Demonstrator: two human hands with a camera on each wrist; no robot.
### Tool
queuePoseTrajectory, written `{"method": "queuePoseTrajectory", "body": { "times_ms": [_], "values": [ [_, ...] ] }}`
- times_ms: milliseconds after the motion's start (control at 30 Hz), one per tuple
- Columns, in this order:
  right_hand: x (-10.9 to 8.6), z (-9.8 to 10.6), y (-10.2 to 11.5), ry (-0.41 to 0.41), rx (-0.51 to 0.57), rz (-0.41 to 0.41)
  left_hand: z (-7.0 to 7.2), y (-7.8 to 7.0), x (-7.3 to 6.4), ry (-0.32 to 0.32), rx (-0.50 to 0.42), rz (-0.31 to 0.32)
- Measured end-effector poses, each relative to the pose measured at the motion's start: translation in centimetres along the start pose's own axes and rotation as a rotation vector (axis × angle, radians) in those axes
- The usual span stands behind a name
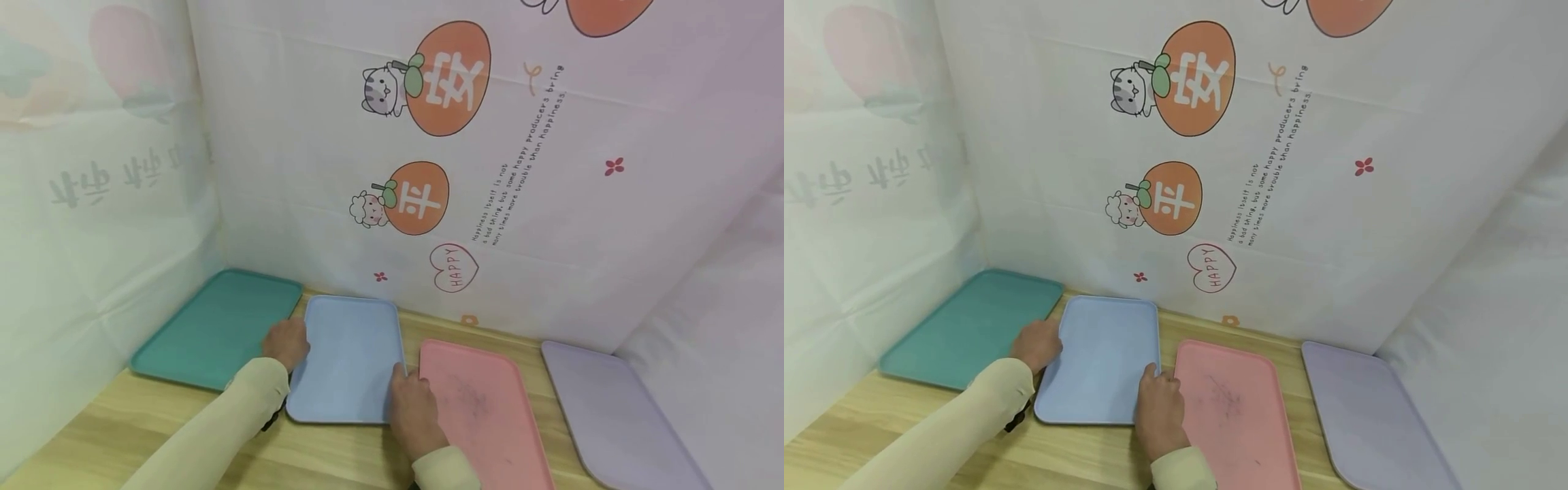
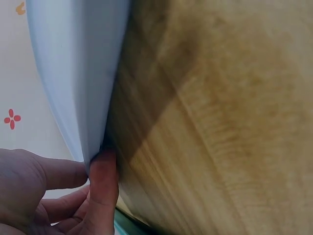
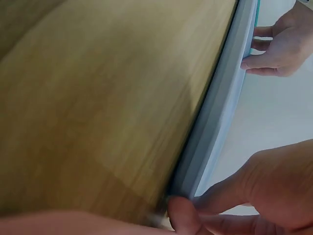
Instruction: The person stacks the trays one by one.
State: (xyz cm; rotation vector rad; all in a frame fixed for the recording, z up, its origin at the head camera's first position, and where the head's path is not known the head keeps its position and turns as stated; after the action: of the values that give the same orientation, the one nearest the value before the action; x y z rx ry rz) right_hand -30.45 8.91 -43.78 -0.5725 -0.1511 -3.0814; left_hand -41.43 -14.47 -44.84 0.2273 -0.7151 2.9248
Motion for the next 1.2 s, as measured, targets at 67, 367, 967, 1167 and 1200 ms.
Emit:
{"method": "queuePoseTrajectory", "body": {
  "times_ms": [67, 367, 967, 1167, 1200],
  "values": [
    [0.0, 0.0, -0.1, -0.002, 0.002, -0.002, 0.1, -0.1, 0.0, 0.002, -0.007, -0.003],
    [-0.4, 0.7, -0.4, 0.044, 0.065, -0.015, 0.1, 0.2, -0.3, 0.034, -0.038, 0.011],
    [-1.2, 1.9, -3.2, 0.065, 0.182, -0.057, -0.3, 0.4, -1.4, 0.176, -0.338, 0.071],
    [-0.3, 2.0, -5.5, 0.144, 0.337, -0.145, 0.0, -0.9, -1.3, 0.184, -0.363, 0.065],
    [-0.2, 2.1, -5.9, 0.153, 0.369, -0.156, 0.1, -1.3, -1.3, 0.184, -0.361, 0.063]
  ]
}}
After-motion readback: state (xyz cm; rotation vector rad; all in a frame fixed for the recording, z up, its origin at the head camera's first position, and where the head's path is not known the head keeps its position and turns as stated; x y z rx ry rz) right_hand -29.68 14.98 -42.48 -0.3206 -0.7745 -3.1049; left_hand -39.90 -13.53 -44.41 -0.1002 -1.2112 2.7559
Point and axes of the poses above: each hand's wrist, its own x-axis towards the middle knuckle, its own z-axis out of the back of the hand, y = z × x, the point moved 6 cm from there along x, towards the middle knuckle, and after that the axes turned 7 degrees about -z, right-handed, at the moved point
